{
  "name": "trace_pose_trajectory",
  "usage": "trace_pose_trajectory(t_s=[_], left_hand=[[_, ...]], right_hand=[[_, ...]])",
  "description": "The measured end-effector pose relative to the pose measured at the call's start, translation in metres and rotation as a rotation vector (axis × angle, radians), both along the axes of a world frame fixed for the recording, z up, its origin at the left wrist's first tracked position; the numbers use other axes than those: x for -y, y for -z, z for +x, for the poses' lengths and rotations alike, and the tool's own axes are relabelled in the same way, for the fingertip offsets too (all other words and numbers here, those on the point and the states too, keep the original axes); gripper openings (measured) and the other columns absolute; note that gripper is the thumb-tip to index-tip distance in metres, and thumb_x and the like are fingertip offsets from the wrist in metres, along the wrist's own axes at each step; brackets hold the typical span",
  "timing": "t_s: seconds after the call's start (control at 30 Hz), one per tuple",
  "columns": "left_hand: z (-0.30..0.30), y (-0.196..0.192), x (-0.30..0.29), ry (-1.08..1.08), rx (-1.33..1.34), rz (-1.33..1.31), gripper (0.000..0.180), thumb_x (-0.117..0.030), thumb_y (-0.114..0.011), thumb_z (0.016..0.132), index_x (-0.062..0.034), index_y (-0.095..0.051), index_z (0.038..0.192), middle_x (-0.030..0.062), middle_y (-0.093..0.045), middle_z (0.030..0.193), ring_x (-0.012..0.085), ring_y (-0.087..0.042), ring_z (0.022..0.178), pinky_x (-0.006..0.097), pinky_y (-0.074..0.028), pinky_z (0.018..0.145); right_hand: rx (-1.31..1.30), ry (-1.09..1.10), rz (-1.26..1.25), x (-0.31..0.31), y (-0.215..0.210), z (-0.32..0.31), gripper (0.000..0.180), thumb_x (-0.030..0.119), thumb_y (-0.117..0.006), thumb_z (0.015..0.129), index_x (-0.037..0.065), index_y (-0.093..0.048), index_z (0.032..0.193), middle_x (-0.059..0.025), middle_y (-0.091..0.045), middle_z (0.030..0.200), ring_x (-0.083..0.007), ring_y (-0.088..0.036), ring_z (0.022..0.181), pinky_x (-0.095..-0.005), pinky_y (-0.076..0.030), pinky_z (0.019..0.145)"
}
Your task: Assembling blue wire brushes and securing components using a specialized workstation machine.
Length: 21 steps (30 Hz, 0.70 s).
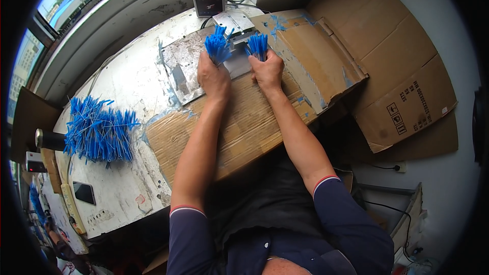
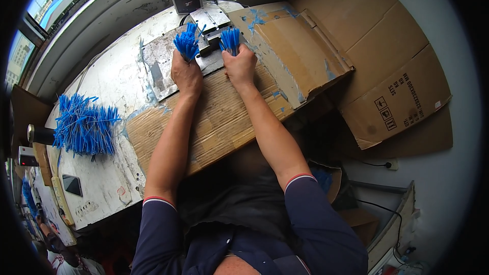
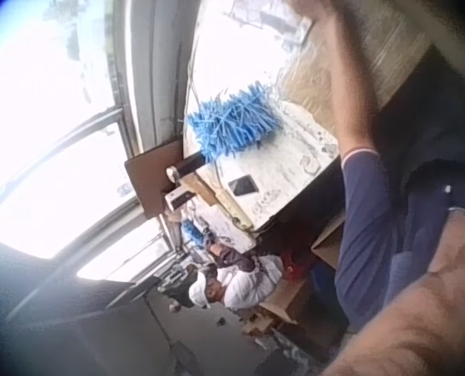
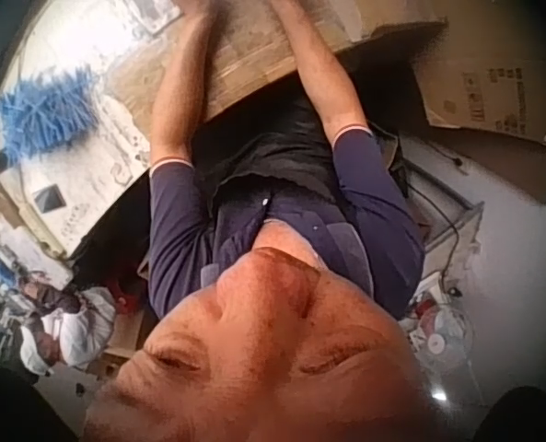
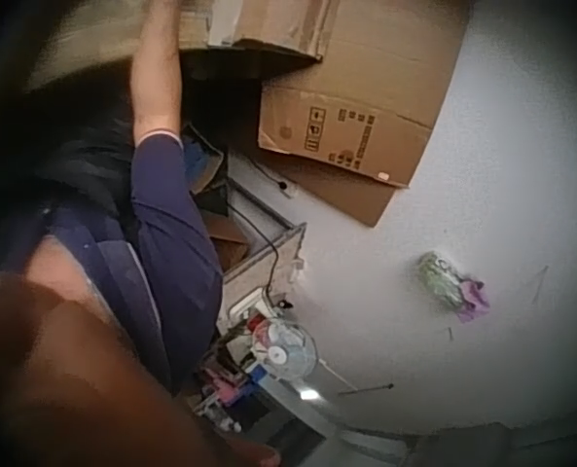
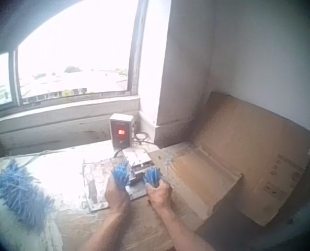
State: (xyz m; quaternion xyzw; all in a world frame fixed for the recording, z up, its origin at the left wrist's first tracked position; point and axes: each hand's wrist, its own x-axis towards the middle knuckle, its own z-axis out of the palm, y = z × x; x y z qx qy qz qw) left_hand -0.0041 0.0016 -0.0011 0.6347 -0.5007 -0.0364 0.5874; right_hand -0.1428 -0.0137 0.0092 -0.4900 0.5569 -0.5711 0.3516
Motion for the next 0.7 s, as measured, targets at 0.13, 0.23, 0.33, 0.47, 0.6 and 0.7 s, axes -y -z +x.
trace_pose_trajectory(t_s=[0.13,0.23,0.33,0.47,0.6,0.7], left_hand=[[0.002,0.002,0.002,0.018,0.04,-0.033,0.008,-0.003,-0.056,0.09,-0.0035,-0.058,0.098,0.0198,-0.065,0.092,0.0425,-0.062,0.088,0.051,-0.046,0.079],[0.001,0.003,0.002,-0.009,0.133,-0.03,0.009,-0.004,-0.056,0.09,-0.0033,-0.058,0.099,0.0194,-0.065,0.094,0.0406,-0.062,0.089,0.05,-0.045,0.081],[0.001,0.002,0.0,0.007,0.162,0.007,0.01,-0.004,-0.057,0.088,-0.0033,-0.057,0.098,0.0187,-0.066,0.091,0.0395,-0.063,0.088,0.05,-0.045,0.083],[-0.002,-0.001,-0.005,0.029,0.229,0.143,0.014,-0.004,-0.058,0.085,-0.0037,-0.059,0.099,0.0186,-0.067,0.086,0.0395,-0.065,0.085,0.05,-0.046,0.081],[-0.003,-0.004,-0.005,0.049,0.24,0.143,0.016,-0.003,-0.058,0.084,-0.0036,-0.059,0.099,0.0195,-0.068,0.086,0.0401,-0.066,0.084,0.05,-0.047,0.078],[-0.004,-0.003,-0.004,0.053,0.254,0.159,0.016,-0.002,-0.058,0.083,-0.0037,-0.06,0.098,0.0189,-0.068,0.086,0.0402,-0.066,0.084,0.051,-0.047,0.078]], right_hand=[[-0.004,0.006,-0.022,0.003,0.001,0.003,0.019,0.009,-0.074,0.083,-0.002,-0.06,0.076,-0.0106,-0.064,0.058,-0.0181,-0.062,0.043,-0.0334,-0.05,0.039],[0.005,0.001,-0.011,0.0,-0.003,0.002,0.018,0.009,-0.074,0.084,-0.002,-0.061,0.078,-0.0107,-0.065,0.06,-0.0176,-0.062,0.043,-0.0325,-0.05,0.038],[0.122,-0.062,0.045,-0.005,-0.008,0.0,0.017,0.009,-0.073,0.085,-0.002,-0.062,0.079,-0.0104,-0.066,0.063,-0.0162,-0.062,0.044,-0.0308,-0.051,0.04],[0.243,-0.091,0.017,-0.004,-0.003,-0.007,0.014,0.009,-0.071,0.086,-0.002,-0.064,0.081,-0.0097,-0.067,0.066,-0.0141,-0.062,0.046,-0.028,-0.052,0.043],[0.311,-0.108,-0.015,-0.005,0.0,-0.008,0.008,0.005,-0.071,0.086,-0.003,-0.067,0.085,-0.0079,-0.068,0.068,-0.0121,-0.063,0.05,-0.0254,-0.053,0.046],[0.322,-0.122,-0.032,-0.007,0.001,-0.009,0.007,0.002,-0.071,0.084,-0.003,-0.068,0.087,-0.0075,-0.068,0.07,-0.0124,-0.063,0.051,-0.0254,-0.054,0.046]])
